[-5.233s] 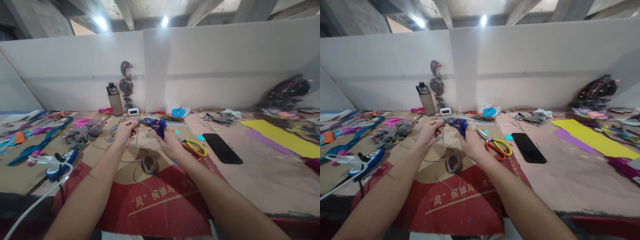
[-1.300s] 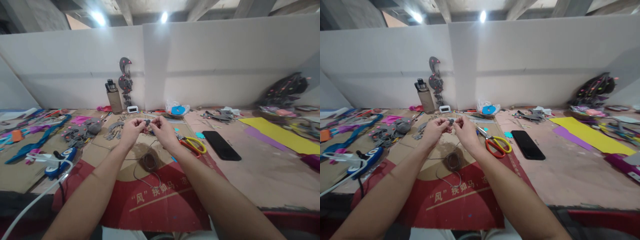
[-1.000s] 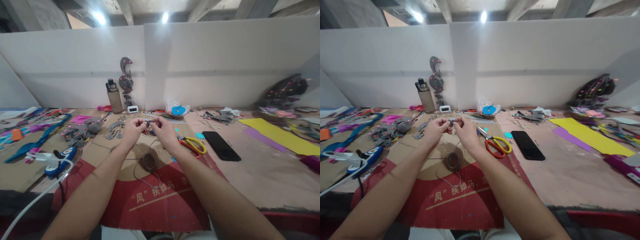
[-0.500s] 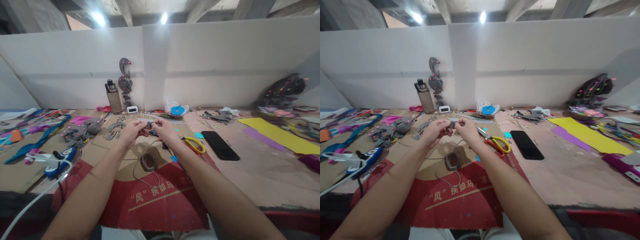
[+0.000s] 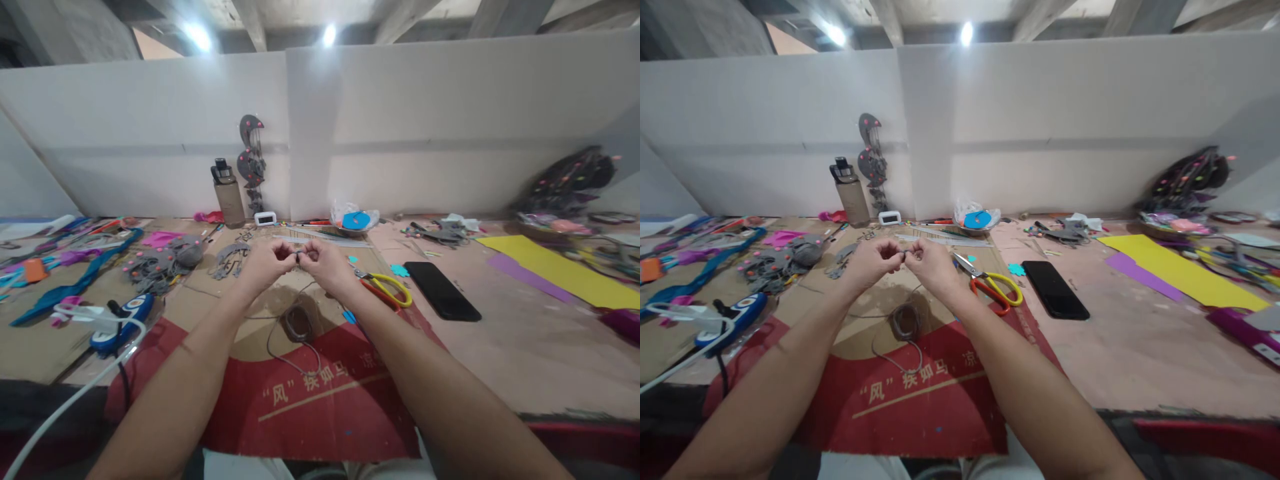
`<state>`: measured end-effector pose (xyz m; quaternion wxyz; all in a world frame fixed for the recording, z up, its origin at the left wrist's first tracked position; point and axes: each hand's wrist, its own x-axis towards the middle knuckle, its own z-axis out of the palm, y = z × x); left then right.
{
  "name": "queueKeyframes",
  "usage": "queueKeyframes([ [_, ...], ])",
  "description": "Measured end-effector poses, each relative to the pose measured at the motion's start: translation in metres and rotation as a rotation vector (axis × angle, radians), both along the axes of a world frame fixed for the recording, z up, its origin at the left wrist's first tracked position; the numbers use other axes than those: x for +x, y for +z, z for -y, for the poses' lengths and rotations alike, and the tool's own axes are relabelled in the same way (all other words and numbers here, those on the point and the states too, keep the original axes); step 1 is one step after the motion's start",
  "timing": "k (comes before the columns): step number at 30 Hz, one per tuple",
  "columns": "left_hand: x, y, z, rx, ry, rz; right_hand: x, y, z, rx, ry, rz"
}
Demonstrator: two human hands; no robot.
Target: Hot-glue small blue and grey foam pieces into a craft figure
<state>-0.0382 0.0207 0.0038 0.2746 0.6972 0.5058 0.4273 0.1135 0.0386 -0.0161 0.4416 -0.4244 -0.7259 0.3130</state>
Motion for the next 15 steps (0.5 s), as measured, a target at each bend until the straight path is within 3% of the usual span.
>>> queueKeyframes([
  [7, -0.0007, 0.0012, -0.0009, -0.059, 0.025, 0.156, -0.0020, -0.0026, -0.0056, -0.024, 0.065, -0.140],
  [15, 0.0005, -0.0007, -0.0017, -0.162, -0.086, 0.296, 0.0010, -0.0016, -0.0053, 0.025, -0.003, -0.058],
])
